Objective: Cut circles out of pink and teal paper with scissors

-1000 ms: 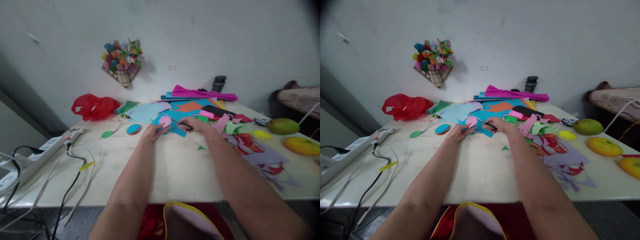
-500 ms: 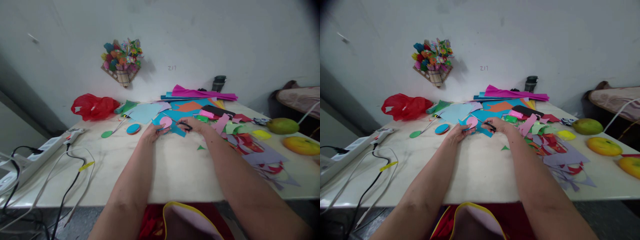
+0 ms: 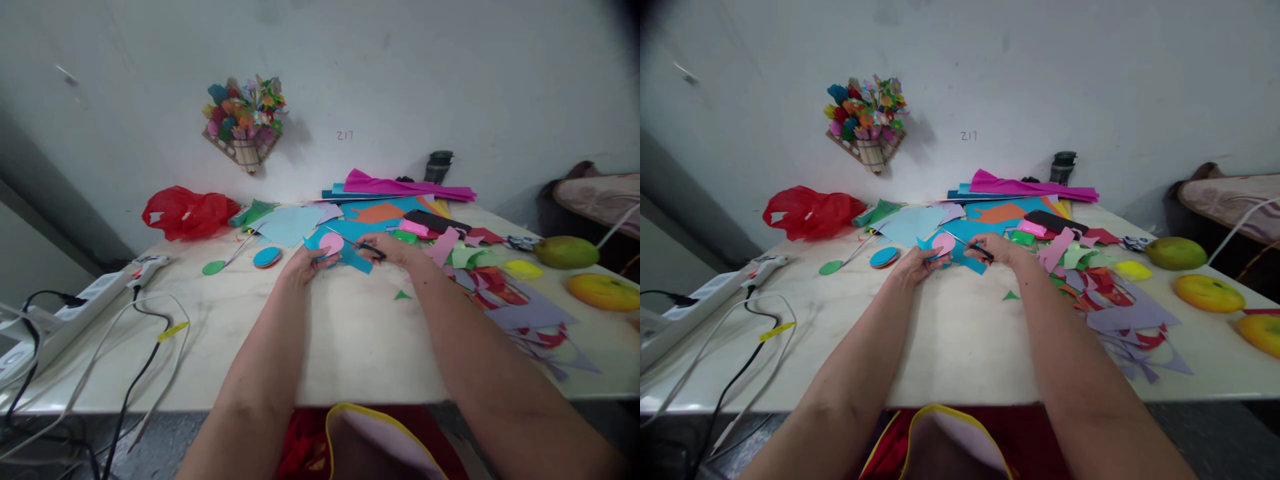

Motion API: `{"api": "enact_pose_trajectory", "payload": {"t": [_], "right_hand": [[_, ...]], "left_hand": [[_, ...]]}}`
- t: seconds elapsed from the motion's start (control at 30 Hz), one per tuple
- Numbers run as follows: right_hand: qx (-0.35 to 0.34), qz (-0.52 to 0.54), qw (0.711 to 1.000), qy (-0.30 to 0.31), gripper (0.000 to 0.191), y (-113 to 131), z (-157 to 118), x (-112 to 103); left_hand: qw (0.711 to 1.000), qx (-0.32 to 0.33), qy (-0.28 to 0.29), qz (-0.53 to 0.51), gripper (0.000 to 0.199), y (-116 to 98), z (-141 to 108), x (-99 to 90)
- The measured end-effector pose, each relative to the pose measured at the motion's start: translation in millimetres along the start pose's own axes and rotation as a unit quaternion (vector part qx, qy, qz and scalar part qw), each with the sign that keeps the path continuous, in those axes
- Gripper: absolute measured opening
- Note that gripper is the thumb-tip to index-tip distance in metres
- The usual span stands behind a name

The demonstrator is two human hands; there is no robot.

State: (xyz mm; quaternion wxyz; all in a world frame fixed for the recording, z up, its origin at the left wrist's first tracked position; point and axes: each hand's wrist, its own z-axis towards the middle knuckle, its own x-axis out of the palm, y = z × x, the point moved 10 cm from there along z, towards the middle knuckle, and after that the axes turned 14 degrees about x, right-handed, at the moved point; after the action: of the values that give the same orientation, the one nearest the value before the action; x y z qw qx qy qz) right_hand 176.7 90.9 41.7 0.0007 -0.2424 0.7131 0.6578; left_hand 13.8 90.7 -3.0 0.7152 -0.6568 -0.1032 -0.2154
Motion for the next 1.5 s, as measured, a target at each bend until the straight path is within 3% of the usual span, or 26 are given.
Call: {"api": "enact_pose_trajectory", "payload": {"t": [0.2, 0.6, 0.8, 1.03, 1.17, 1.5], "right_hand": [[0.061, 0.017, 0.998, 0.024, 0.002, -8.8, 1.1, 4.7], [0.044, -0.063, 0.997, 0.005, 0.025, -2.6, -4.5, 2.6], [0.035, -0.018, 0.999, -0.008, 0.016, -5.4, -1.2, -1.6], [0.017, 0.061, 0.998, -0.003, 0.028, 3.9, -6.0, -2.7], [0.004, 0.085, 0.996, 0.013, 0.037, 10.8, -2.7, 7.8], [0.009, 0.111, 0.992, -0.05, 0.037, 19.5, 1.0, 17.2]], "left_hand": [[1.0, -0.003, 0.007, 0.0, 0.016, -0.6, -0.8, 1.4], [1.0, -0.004, 0.016, 0.005, 0.019, 1.5, 0.7, -0.3], [1.0, 0.002, 0.016, 0.009, 0.028, -0.8, -1.7, 2.3], [0.997, 0.023, 0.068, 0.043, 0.032, 0.4, -0.2, 11.1], [0.994, 0.029, 0.094, 0.048, 0.036, -1.8, -2.9, 20.4], [0.99, 0.044, 0.124, 0.055, 0.053, -8.0, -7.7, 32.9]]}}
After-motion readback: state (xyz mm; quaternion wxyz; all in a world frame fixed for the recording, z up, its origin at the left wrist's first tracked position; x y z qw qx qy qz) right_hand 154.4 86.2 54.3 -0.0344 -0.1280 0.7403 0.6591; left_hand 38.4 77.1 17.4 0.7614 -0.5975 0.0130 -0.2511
